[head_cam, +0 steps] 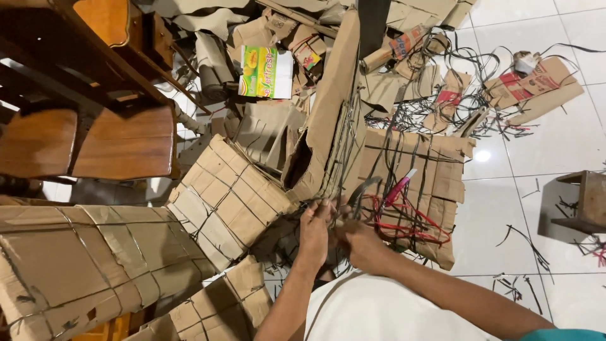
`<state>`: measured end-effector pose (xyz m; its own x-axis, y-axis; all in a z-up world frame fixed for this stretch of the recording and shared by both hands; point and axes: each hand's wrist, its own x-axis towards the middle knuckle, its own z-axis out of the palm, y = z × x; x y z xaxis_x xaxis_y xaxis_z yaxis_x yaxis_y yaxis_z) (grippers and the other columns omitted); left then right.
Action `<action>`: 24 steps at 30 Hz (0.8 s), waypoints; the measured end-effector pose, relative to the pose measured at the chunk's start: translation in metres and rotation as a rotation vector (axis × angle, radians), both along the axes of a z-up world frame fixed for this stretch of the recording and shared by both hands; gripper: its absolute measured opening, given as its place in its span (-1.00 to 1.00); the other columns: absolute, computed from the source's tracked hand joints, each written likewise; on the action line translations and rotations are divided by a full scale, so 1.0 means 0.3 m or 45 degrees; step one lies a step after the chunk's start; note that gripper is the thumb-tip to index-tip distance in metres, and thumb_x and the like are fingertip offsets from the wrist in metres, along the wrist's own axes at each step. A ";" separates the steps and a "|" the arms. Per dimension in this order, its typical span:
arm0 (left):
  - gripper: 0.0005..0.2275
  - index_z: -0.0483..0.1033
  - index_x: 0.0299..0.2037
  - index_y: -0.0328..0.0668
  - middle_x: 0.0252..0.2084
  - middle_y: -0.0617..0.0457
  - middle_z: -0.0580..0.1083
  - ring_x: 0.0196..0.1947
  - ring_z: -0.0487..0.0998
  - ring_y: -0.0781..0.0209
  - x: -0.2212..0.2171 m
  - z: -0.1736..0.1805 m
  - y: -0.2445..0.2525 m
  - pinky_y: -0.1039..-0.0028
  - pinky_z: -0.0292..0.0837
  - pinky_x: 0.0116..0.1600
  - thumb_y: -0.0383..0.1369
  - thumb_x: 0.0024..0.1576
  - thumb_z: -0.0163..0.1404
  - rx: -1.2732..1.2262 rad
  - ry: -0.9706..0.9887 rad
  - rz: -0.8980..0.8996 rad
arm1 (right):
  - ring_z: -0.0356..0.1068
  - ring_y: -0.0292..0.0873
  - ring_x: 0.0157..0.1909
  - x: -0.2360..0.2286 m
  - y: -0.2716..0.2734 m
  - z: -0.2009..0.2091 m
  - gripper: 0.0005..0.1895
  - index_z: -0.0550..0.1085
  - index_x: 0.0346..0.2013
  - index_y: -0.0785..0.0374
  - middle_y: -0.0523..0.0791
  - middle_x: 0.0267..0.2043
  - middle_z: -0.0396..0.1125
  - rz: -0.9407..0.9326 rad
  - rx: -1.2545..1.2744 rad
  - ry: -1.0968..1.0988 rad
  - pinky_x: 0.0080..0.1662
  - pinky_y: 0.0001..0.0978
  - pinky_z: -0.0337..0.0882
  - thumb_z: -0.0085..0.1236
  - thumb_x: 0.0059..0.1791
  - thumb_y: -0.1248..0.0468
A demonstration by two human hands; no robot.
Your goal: Securing cardboard wrapping around furniture components using plastic straps and a cutting tool.
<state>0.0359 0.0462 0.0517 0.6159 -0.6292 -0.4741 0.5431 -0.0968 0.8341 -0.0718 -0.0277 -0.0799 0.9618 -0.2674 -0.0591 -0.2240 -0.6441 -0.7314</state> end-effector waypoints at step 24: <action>-0.67 0.27 -0.52 -0.10 -0.62 0.14 0.06 -0.57 -0.01 0.37 -0.001 -0.169 0.163 0.44 0.10 -0.37 -0.49 0.37 -0.24 0.036 -0.785 -0.045 | 0.29 0.05 -0.63 0.158 0.002 0.444 -0.70 0.40 -0.46 0.37 0.06 -0.64 0.24 -0.591 0.256 -0.186 -0.56 -0.22 0.23 -0.01 0.13 0.28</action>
<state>0.0355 0.0951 0.0009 0.7610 -0.6464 -0.0544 -0.0417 -0.1324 0.9903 -0.0245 -0.0271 0.0535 0.7467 -0.6646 -0.0273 -0.3392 -0.3452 -0.8751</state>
